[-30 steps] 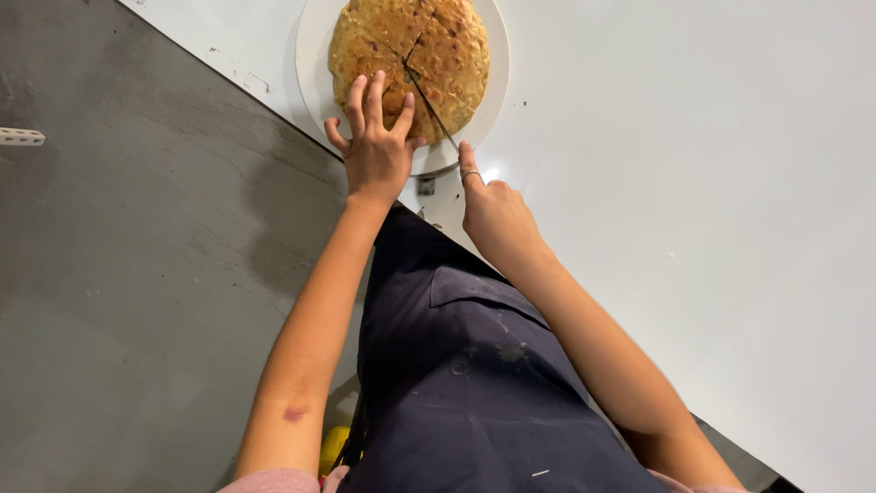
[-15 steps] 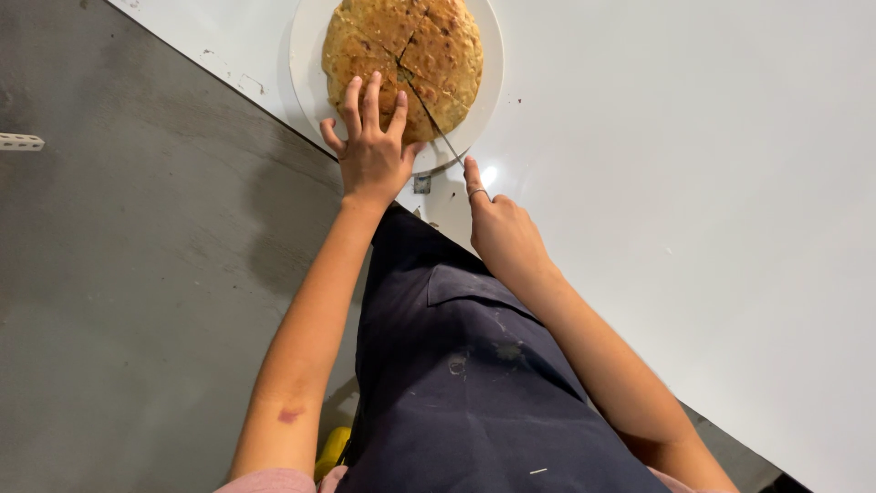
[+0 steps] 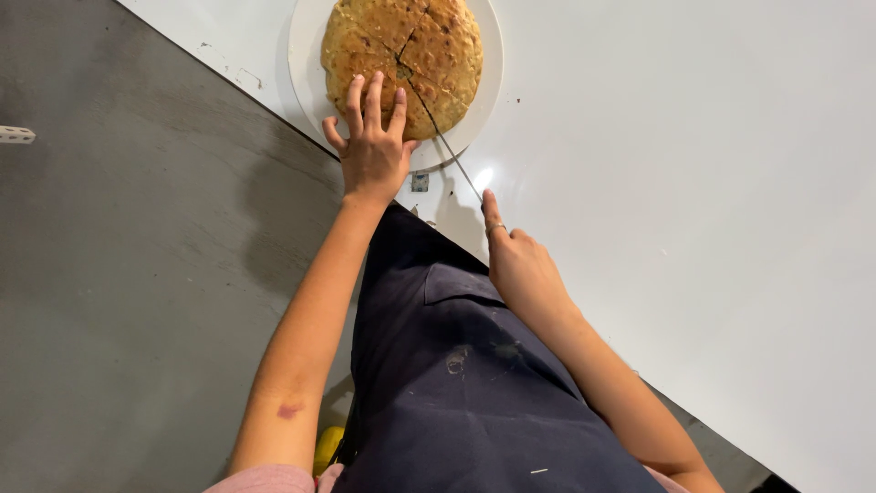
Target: Slicing a round pastry or bread into multiple pieces on a white plate.
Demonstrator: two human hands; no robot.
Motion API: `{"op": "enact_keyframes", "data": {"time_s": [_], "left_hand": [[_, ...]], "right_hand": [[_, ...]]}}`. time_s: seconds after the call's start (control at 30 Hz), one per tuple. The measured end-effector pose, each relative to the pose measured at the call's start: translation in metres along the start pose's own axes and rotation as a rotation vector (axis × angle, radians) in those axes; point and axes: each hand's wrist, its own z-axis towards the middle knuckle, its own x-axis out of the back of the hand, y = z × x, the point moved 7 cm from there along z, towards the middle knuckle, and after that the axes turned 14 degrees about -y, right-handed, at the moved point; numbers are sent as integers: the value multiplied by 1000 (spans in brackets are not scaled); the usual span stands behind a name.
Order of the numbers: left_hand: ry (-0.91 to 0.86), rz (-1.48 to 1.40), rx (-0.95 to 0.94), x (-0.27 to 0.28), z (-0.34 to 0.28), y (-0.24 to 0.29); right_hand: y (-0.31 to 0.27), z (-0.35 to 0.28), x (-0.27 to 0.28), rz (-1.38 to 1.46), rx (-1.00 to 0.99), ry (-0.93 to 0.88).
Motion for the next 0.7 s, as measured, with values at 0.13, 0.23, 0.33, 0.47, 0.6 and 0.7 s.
{"op": "enact_keyframes", "data": {"time_s": [0.13, 0.23, 0.33, 0.47, 0.6, 0.7], "left_hand": [[-11, -25, 2, -6, 0, -4], [59, -18, -14, -8, -5, -4], [-47, -62, 144, -18, -17, -8], [144, -863, 531, -41, -66, -20], [45, -1789, 775, -135, -99, 8], [-321, -2096, 710, -150, -93, 43]], "right_hand": [[13, 2, -17, -17, -5, 13], [16, -2, -12, -74, -9, 21], [18, -21, -1, 41, -28, -59], [41, -41, -2, 141, 75, 102], [65, -54, -1, 353, 93, 206], [82, -51, -2, 435, 103, 239]]}}
